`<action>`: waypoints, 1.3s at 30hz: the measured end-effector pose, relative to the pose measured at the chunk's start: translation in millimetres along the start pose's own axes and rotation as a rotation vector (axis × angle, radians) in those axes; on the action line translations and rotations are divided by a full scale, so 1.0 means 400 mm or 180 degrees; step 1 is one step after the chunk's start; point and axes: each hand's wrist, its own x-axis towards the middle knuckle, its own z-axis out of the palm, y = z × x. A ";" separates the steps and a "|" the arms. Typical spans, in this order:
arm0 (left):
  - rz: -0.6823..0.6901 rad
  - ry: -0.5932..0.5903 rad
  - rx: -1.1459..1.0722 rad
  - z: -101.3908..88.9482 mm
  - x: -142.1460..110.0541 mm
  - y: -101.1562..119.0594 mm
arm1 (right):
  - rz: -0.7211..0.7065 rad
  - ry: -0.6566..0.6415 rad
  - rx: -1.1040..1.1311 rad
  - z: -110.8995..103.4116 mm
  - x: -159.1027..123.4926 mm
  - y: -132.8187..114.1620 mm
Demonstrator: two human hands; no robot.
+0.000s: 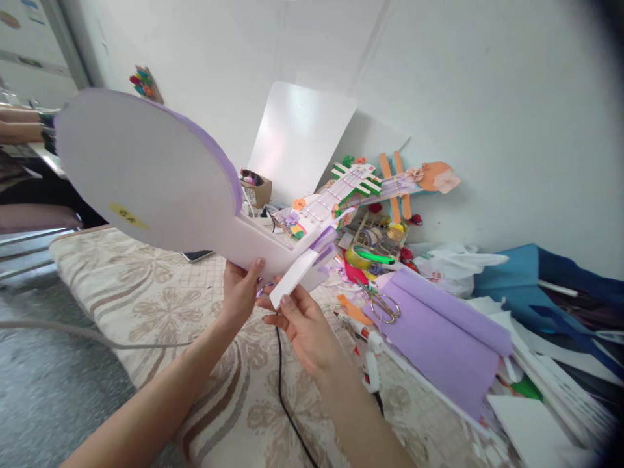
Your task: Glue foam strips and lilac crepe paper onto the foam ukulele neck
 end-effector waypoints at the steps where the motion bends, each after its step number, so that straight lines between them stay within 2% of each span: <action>1: 0.0004 -0.0006 0.0014 0.000 -0.001 0.000 | -0.0013 0.0019 -0.0040 -0.001 0.001 0.002; 13: 0.0077 -0.0015 0.0070 -0.005 0.001 -0.022 | -0.0565 0.0353 -0.0728 -0.016 0.019 0.035; 18: -0.0024 0.0030 0.0037 -0.003 -0.001 -0.017 | -0.0679 0.0241 -0.1118 -0.022 0.020 0.045; 22: -0.0010 -0.0013 -0.0059 -0.006 0.001 -0.019 | -0.0664 0.0100 -0.1133 -0.020 0.017 0.047; 32: 0.0020 -0.0062 0.0025 -0.013 0.003 -0.025 | -0.0739 0.0192 -0.1100 -0.026 0.023 0.049; 39: -0.0034 0.0017 0.0095 -0.001 -0.006 -0.010 | -0.0875 0.0523 -0.2018 -0.030 0.014 0.062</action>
